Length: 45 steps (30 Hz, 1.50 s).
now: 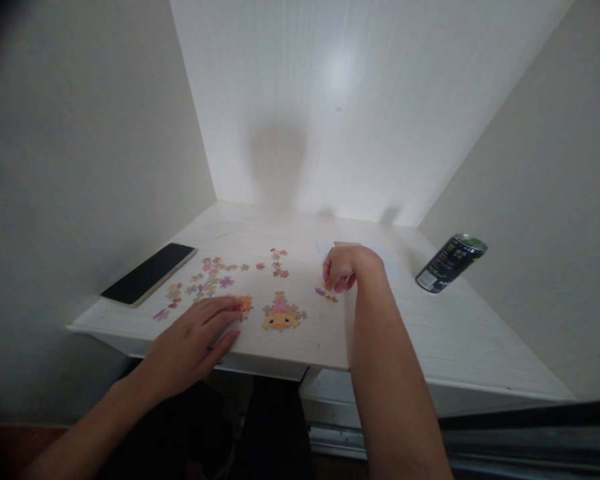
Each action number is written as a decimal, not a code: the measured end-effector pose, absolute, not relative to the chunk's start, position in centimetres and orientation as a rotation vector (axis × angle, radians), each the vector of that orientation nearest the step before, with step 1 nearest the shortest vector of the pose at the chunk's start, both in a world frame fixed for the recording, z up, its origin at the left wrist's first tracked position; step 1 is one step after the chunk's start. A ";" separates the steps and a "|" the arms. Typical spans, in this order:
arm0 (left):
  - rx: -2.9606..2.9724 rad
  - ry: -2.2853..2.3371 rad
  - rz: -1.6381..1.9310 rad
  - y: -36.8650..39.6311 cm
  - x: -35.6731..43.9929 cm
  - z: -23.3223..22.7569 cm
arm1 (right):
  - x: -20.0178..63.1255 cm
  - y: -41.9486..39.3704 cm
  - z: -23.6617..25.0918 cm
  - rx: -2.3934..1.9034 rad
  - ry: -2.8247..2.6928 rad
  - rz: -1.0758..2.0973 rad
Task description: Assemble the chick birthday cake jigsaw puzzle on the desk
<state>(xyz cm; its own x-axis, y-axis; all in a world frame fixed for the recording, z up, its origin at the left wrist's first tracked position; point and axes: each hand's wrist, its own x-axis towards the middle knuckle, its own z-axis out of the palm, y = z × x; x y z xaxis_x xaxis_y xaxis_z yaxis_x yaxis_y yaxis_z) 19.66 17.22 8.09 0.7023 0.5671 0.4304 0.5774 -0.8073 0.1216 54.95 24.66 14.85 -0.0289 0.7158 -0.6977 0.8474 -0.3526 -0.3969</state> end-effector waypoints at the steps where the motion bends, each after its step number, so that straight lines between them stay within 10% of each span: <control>1: -2.875 -0.967 -0.724 17.2 19.6 8.1 | 54.6 24.7 14.9 2.071 1.729 -1.324; 26: -2.820 -1.052 -0.706 17.6 20.2 8.2 | 53.8 22.6 15.7 2.167 1.719 -1.236; 33: -2.769 -1.121 -0.715 17.7 20.2 8.1 | 53.9 17.7 13.9 2.175 2.176 -0.643; 45: -2.766 -1.072 -1.218 16.0 18.3 7.5 | 53.3 13.7 12.3 2.164 2.478 -0.870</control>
